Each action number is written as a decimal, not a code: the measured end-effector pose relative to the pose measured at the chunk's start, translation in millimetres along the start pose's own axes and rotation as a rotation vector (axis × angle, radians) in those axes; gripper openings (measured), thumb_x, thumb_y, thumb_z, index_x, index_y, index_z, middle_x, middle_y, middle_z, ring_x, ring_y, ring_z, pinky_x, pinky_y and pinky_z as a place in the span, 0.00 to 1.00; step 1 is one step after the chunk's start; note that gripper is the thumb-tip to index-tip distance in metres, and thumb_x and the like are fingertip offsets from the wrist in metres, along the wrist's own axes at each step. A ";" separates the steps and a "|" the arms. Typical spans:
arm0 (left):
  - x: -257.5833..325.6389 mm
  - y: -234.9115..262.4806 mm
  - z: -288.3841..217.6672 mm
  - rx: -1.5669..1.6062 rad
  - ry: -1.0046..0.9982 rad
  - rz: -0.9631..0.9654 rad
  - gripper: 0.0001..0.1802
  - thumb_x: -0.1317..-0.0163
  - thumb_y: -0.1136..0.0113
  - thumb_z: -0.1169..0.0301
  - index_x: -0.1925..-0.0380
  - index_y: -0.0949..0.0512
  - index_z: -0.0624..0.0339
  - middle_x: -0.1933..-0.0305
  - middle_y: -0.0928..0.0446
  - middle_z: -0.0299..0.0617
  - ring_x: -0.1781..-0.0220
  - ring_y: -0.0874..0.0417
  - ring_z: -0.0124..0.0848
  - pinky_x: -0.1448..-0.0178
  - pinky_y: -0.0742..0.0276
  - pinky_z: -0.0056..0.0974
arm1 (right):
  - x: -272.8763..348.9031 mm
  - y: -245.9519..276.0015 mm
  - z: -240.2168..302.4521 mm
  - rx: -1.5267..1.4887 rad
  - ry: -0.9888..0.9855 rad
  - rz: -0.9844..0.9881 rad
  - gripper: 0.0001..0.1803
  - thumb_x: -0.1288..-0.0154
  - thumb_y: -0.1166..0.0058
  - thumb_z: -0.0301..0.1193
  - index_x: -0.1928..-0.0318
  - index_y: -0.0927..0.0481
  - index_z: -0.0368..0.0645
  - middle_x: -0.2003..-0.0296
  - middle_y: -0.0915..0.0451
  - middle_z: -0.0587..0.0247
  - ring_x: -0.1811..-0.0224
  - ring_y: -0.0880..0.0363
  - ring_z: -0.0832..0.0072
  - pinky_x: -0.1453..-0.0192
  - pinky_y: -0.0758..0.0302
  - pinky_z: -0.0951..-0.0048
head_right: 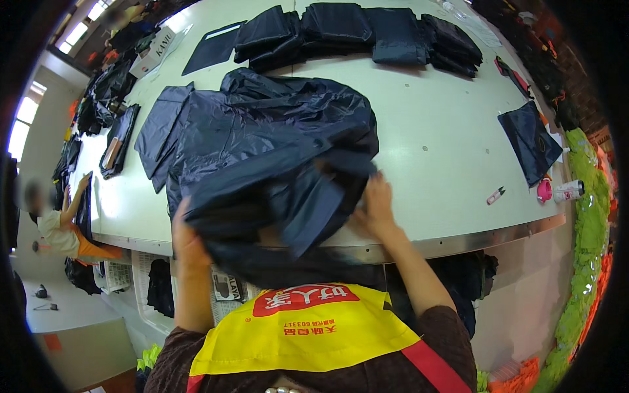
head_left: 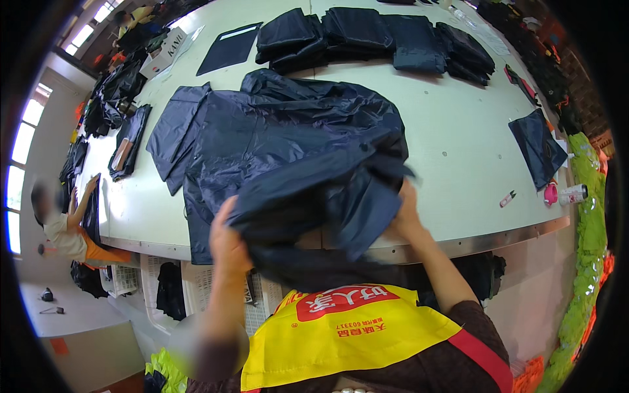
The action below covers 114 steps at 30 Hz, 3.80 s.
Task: The person folds a dark jacket on a white table, aligns edges, and places it into a white basket. The person then retrieves another dark jacket from the basket, unfolds it, and smooths it out on the table.
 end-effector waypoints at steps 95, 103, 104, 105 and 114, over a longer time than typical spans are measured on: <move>-136.4 -32.1 235.6 -1.481 -0.948 0.850 0.26 0.36 0.53 0.51 0.40 0.33 0.46 0.35 0.35 0.36 0.31 0.41 0.38 0.31 0.51 0.54 | 106.7 -3.9 83.8 -0.089 -0.178 0.308 0.46 0.55 0.39 0.43 0.38 0.41 0.31 0.36 0.49 0.32 0.32 0.55 0.40 0.29 0.59 0.46; -127.9 -34.8 232.8 -1.531 -1.005 0.893 0.29 0.36 0.54 0.48 0.38 0.36 0.46 0.33 0.37 0.38 0.30 0.42 0.38 0.30 0.53 0.55 | 92.8 -15.1 71.3 -0.048 -0.353 -0.098 0.48 0.55 0.34 0.40 0.36 0.42 0.34 0.41 0.36 0.44 0.39 0.38 0.52 0.33 0.44 0.60; -128.4 -37.2 232.8 -1.540 -1.014 0.918 0.30 0.36 0.54 0.48 0.37 0.37 0.46 0.33 0.38 0.38 0.30 0.43 0.38 0.30 0.53 0.55 | 102.0 -8.9 46.2 -0.162 -0.390 -0.133 0.48 0.55 0.34 0.40 0.36 0.42 0.34 0.43 0.33 0.45 0.41 0.34 0.54 0.34 0.41 0.61; -128.9 -35.2 230.6 -1.561 -0.970 0.927 0.35 0.38 0.56 0.43 0.35 0.41 0.47 0.32 0.39 0.40 0.29 0.45 0.38 0.29 0.55 0.55 | 103.4 35.4 49.4 -0.357 -0.534 -0.216 0.38 0.49 0.40 0.40 0.40 0.36 0.35 0.47 0.29 0.49 0.45 0.30 0.58 0.38 0.36 0.62; -129.6 -38.2 208.1 -1.463 -0.965 1.225 0.40 0.42 0.53 0.38 0.37 0.38 0.54 0.32 0.41 0.52 0.28 0.46 0.45 0.29 0.57 0.57 | 190.1 182.2 29.9 -0.026 -0.958 -0.162 0.19 0.37 0.52 0.39 0.52 0.23 0.40 0.56 0.22 0.55 0.54 0.23 0.63 0.47 0.27 0.64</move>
Point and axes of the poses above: each hand's wrist, its own x-axis away from the middle knuckle, its own y-axis out of the back of the hand, z = x × y, the point moved 2 cm from there along -x, towards the middle knuckle
